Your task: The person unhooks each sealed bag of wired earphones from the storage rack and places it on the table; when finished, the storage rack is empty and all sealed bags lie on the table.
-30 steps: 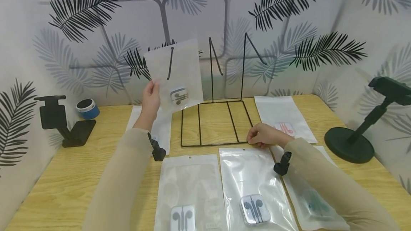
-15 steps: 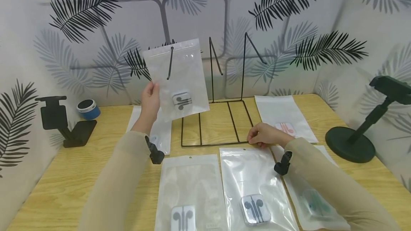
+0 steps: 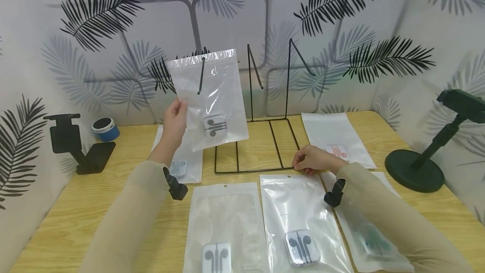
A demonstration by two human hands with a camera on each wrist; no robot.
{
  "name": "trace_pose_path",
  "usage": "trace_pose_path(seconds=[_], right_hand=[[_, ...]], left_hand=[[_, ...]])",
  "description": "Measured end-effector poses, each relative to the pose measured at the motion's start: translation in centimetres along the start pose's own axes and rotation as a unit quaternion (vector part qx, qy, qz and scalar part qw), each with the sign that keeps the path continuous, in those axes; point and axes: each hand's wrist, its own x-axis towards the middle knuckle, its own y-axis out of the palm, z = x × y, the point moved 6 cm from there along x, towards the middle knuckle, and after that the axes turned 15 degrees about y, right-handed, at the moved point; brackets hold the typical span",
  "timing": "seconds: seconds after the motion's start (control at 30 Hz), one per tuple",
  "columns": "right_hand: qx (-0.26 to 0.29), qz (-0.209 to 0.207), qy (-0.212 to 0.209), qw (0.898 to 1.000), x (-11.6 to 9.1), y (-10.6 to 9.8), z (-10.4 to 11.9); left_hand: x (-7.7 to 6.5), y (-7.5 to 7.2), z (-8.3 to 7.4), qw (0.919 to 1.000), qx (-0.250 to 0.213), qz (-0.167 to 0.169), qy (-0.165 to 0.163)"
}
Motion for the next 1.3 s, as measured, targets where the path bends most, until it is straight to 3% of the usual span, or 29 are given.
trace_pose_path(seconds=[0.33, 0.37, 0.43, 0.57, 0.6, 0.67, 0.73, 1.0, 1.3], right_hand=[[-0.001, 0.001, -0.004, 1.0, -0.1, 0.0, 0.1], [-0.001, 0.001, -0.005, 1.0, -0.2, 0.0, 0.1], [0.0, 0.002, -0.006, 1.0, -0.3, 0.0, 0.3], [0.0, 0.004, -0.011, 1.0, -0.5, 0.0, 0.5], [0.0, 0.004, -0.011, 1.0, -0.5, 0.0, 0.5], [-0.001, 0.004, -0.014, 1.0, -0.5, 0.0, 0.5], [-0.001, 0.004, -0.015, 1.0, -0.5, 0.0, 0.6], [0.002, 0.003, -0.01, 1.0, -0.6, 0.0, 0.6], [0.002, 0.003, -0.014, 1.0, -0.6, 0.0, 0.6]], left_hand=[[-1.0, -0.3, -0.4, 0.9996, -0.022, 0.015, 0.008], [-1.1, -0.3, -0.4, 0.9995, -0.026, 0.015, 0.014], [-0.7, -0.5, 1.1, 0.9975, -0.059, 0.018, 0.035], [-1.2, -0.6, 0.9, 0.9956, -0.068, 0.027, 0.06], [-1.3, -0.7, 0.8, 0.9957, -0.064, 0.028, 0.06], [-2.2, -0.8, -0.9, 0.9978, -0.027, 0.032, 0.051], [-2.5, -0.9, -1.1, 0.9982, -0.017, 0.037, 0.043], [-3.3, -1.3, -1.5, 0.9988, -0.024, 0.04, 0.014], [-4.2, -1.3, -2.0, 0.997, -0.036, 0.061, 0.03]])
